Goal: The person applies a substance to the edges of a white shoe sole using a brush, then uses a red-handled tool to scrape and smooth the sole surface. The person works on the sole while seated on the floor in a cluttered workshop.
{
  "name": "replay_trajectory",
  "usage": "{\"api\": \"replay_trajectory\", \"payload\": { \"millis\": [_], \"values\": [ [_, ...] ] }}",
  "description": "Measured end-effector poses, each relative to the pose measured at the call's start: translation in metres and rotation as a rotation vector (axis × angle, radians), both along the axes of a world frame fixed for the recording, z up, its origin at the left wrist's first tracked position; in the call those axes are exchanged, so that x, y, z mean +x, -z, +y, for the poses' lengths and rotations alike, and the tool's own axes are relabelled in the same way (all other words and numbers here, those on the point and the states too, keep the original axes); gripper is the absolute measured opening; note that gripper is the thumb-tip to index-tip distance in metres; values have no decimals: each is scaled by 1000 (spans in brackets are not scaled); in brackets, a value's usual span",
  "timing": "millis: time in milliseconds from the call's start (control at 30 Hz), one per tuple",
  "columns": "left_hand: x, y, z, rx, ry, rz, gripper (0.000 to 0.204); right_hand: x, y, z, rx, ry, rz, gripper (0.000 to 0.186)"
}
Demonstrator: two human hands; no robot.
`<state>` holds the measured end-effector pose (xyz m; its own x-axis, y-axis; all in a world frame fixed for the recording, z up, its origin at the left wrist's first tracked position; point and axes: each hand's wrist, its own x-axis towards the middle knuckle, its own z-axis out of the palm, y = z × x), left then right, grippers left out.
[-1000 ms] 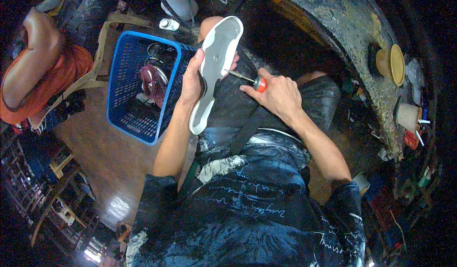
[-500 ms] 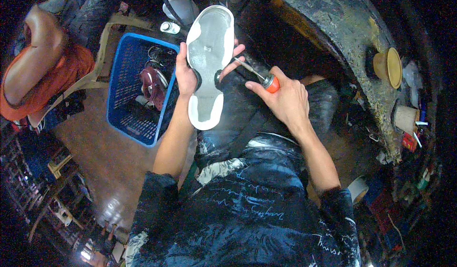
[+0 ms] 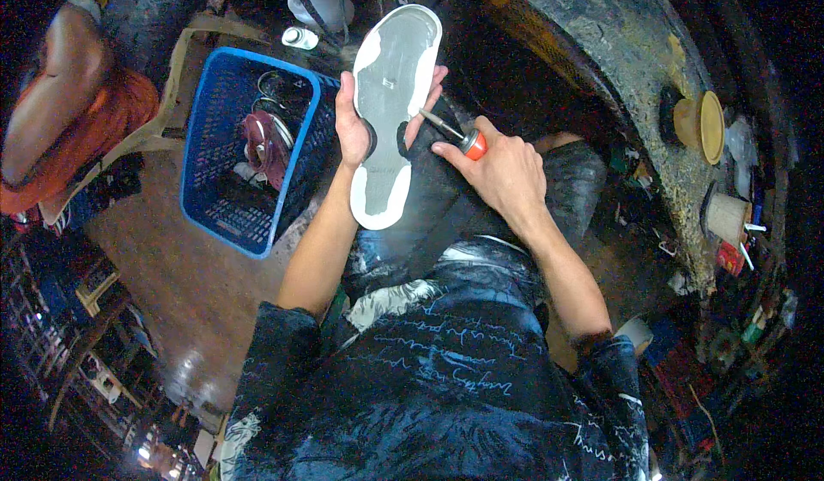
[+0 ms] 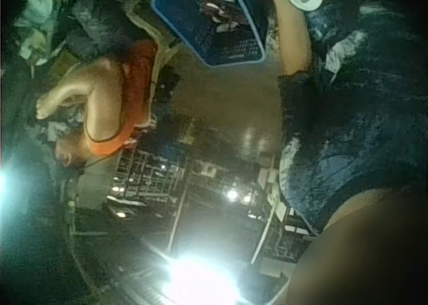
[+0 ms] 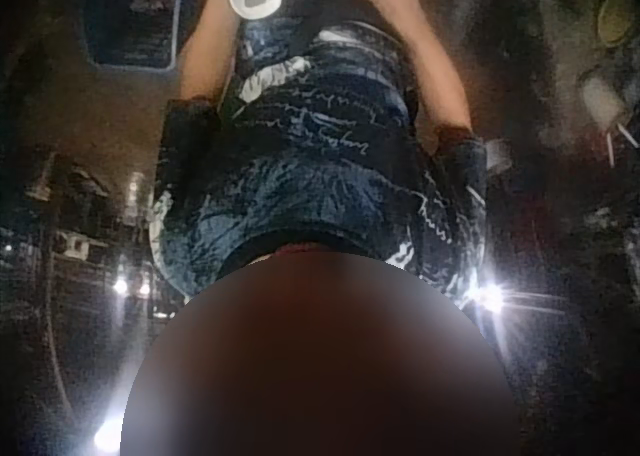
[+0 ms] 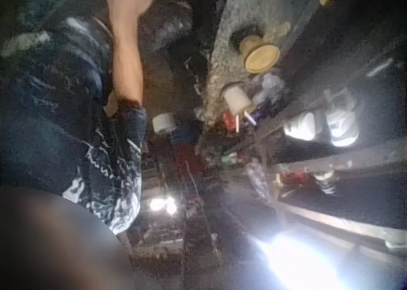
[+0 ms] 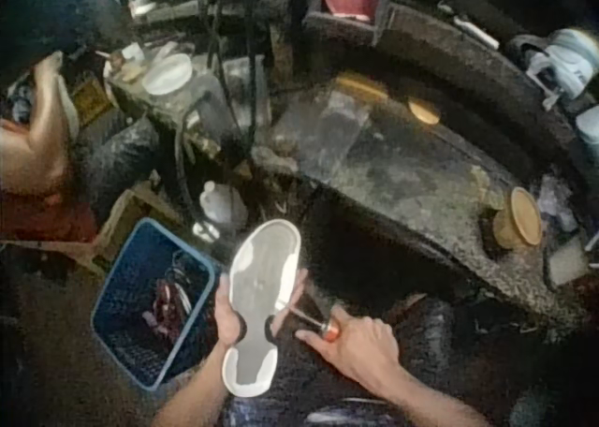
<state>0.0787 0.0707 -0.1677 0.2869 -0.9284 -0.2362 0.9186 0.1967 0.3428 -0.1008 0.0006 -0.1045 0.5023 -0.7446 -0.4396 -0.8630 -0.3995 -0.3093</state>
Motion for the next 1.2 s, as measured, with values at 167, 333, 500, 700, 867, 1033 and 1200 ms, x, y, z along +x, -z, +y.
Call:
{"api": "replay_trajectory", "payload": {
  "millis": [167,333,500,700,867,1033,1200],
  "values": [
    [-1,4,1,-16,-62,95,109,0,8,13,63,26,-38,79],
    [1,7,1,-86,-39,213,111,2,14,20,80,44,-72,73],
    [-1,5,0,-36,-43,162,114,-1,8,17,94,49,-68,72],
    [1,6,3,-22,4,163,113,-5,13,-7,59,-103,-82,70],
    [1,9,2,-60,10,195,112,-6,22,-15,5,-258,-118,66],
    [0,7,2,-46,-1,223,112,-8,26,-18,7,-320,-119,62],
    [1,5,2,-47,36,231,113,-10,23,-19,20,-385,-144,61]
  ]
}}
